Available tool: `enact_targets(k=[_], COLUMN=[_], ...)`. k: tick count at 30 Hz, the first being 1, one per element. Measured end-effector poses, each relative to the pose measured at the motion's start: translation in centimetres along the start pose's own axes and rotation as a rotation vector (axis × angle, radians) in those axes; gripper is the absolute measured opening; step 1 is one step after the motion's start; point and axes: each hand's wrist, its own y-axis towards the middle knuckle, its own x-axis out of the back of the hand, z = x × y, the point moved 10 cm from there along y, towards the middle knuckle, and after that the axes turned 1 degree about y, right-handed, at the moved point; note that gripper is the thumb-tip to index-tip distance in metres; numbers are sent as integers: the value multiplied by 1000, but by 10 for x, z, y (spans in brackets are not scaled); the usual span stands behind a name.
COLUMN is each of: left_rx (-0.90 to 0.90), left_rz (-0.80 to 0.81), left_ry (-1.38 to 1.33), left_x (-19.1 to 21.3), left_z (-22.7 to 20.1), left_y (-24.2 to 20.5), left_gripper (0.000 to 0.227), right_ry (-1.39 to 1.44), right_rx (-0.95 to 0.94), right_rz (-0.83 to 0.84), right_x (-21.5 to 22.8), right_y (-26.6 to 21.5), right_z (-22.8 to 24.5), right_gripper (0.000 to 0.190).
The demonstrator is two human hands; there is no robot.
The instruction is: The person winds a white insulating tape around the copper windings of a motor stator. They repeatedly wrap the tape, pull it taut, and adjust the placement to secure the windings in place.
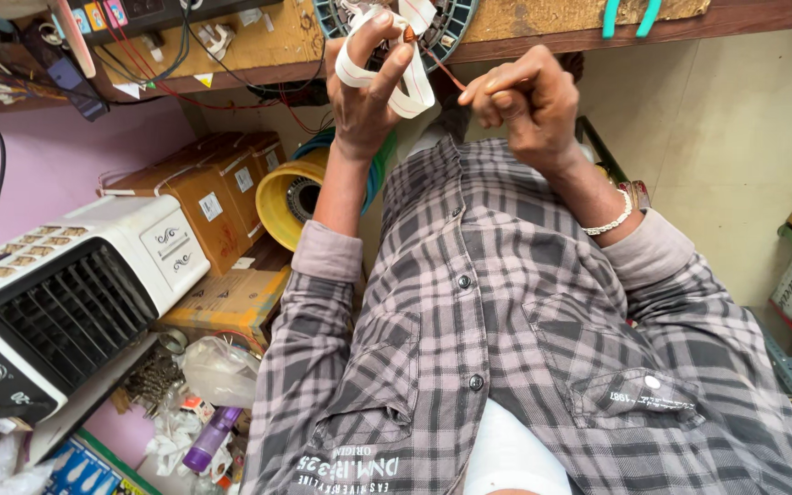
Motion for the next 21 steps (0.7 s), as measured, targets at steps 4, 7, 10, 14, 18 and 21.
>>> enact_targets(k=[4,7,10,14,18,21], left_rx=[59,208,331,288,189,139], left_rz=[-5,-51,-96,88,330,409], left_ry=[6,-105,-179,-179,-20,72], left_x=[-8,-12,-6,-1,2,12], left_z=[10,20,26,22,8,-6], left_y=[-16,-27,-27,5,35,52], left_gripper=[78,77,81,81,74,70], right_ry=[-109,56,55,-65,-137,-185], right_rx=[4,-26,-48,-117,-151,-186], right_rz=[-185,-250,-186,-90,-132,-131], right_x=[40,68,69,60,75,85], right_y=[-6,-26,-50,-70,-66,-61], right_z=[10,20,26,25,29,34], right_gripper=[32,29,30,27,25,25])
